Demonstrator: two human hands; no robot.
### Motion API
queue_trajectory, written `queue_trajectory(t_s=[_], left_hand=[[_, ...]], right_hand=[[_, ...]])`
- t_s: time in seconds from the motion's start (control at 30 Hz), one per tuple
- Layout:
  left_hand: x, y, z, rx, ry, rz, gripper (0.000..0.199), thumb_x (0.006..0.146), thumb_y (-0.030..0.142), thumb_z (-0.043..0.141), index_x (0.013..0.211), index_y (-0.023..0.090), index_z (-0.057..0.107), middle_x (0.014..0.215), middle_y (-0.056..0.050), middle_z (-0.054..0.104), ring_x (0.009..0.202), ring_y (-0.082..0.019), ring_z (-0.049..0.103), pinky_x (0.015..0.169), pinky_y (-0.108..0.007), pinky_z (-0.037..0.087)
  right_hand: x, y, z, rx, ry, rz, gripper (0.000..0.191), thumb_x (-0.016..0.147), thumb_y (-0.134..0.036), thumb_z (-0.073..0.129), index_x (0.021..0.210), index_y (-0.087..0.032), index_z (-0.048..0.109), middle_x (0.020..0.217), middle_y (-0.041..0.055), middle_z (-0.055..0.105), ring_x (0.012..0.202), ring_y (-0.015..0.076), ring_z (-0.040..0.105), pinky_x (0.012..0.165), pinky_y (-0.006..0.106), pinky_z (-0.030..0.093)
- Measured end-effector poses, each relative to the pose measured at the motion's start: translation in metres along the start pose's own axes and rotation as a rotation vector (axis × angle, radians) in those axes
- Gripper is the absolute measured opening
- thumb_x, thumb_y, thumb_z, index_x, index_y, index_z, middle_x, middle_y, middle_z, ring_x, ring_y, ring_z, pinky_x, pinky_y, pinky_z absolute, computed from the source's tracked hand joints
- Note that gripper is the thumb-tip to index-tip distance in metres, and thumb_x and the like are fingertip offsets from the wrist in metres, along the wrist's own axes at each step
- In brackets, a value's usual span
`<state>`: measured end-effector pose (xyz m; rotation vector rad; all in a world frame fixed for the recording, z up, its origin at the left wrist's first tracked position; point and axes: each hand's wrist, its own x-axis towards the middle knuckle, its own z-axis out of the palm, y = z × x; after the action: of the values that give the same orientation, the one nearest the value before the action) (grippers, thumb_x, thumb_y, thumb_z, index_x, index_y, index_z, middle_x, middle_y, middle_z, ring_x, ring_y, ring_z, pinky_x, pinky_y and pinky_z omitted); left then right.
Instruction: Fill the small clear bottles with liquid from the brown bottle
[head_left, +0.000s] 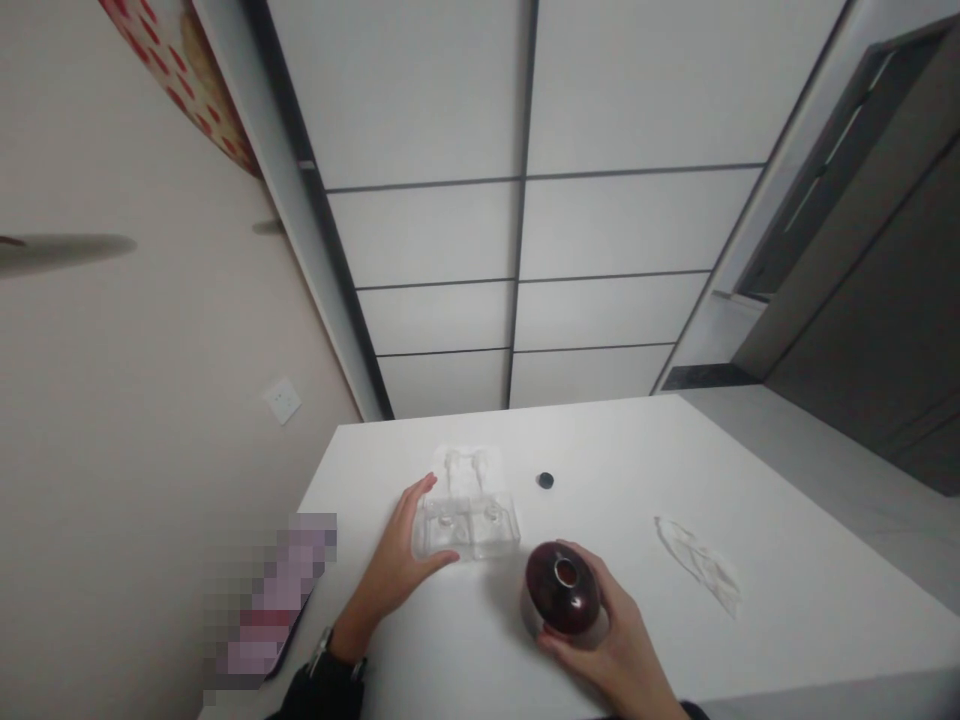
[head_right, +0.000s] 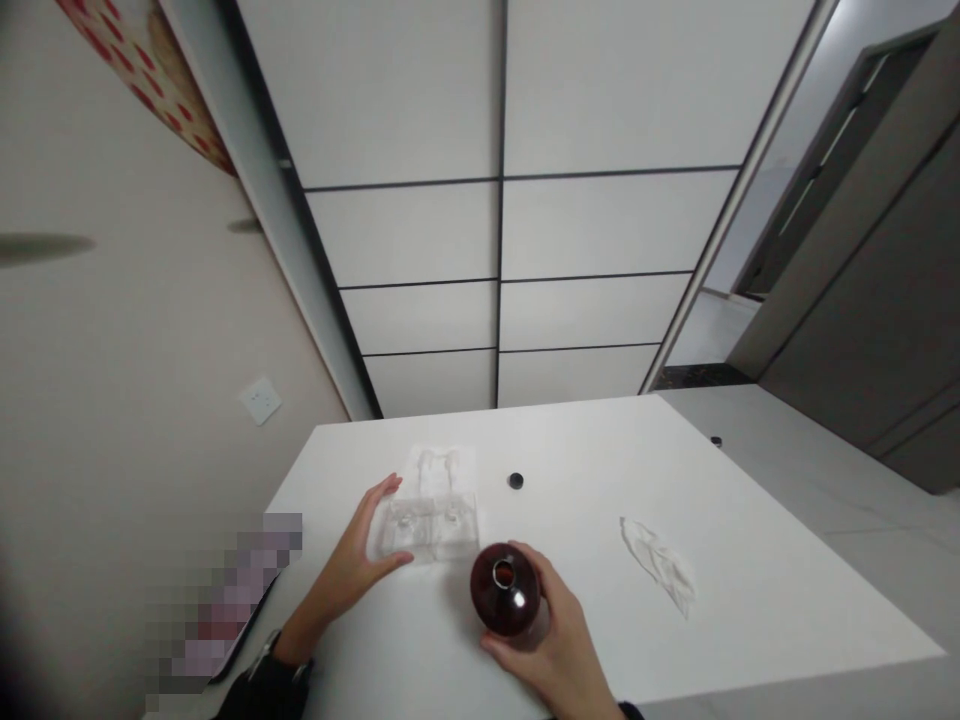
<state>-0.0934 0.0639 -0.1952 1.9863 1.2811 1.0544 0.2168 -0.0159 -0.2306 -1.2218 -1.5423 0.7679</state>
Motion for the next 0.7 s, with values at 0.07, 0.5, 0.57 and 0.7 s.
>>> queue_trajectory(t_s=[0.07, 0.5, 0.57, 0.7], left_hand=[[0.000, -0.001, 0.000, -0.002, -0.006, -0.007, 0.089, 0.085, 0.044, 0.083, 0.159, 0.028, 0.035, 0.162, -0.018, 0.046, 0.152, -0.041, 0.042, 0.127, -0.067, 0.027], [-0.004, -0.004, 0.002, -0.028, -0.025, -0.031, 0.098, 0.081, 0.032, 0.088, 0.162, 0.030, 0.032, 0.161, -0.016, 0.049, 0.151, -0.039, 0.045, 0.126, -0.063, 0.031], [-0.004, -0.006, 0.002, -0.027, -0.025, -0.042, 0.098, 0.082, 0.031, 0.087, 0.162, 0.030, 0.031, 0.161, -0.016, 0.049, 0.151, -0.039, 0.045, 0.127, -0.063, 0.030], [-0.004, -0.008, 0.001, -0.029, -0.043, -0.060, 0.100, 0.082, 0.030, 0.087, 0.163, 0.030, 0.029, 0.161, -0.016, 0.048, 0.151, -0.039, 0.045, 0.127, -0.063, 0.030]], right_hand=[[0.011, 0.000, -0.011, -0.033, 0.036, -0.008, 0.074, 0.075, -0.046, 0.088, 0.140, -0.025, 0.058, 0.137, 0.0151, 0.070, 0.129, 0.0396, 0.066, 0.112, 0.056, 0.054], [0.106, 0.018, -0.023, 0.023, 0.079, 0.023, 0.073, 0.069, -0.044, 0.088, 0.132, -0.020, 0.059, 0.126, 0.0162, 0.072, 0.112, 0.0358, 0.073, 0.096, 0.052, 0.062], [0.105, 0.019, -0.021, 0.026, 0.062, 0.020, 0.071, 0.070, -0.043, 0.088, 0.131, -0.021, 0.059, 0.126, 0.0157, 0.072, 0.112, 0.0353, 0.073, 0.096, 0.052, 0.062], [0.100, 0.027, -0.019, 0.010, 0.061, 0.014, 0.072, 0.072, -0.043, 0.088, 0.134, -0.021, 0.059, 0.128, 0.0159, 0.071, 0.113, 0.0353, 0.072, 0.098, 0.052, 0.061]])
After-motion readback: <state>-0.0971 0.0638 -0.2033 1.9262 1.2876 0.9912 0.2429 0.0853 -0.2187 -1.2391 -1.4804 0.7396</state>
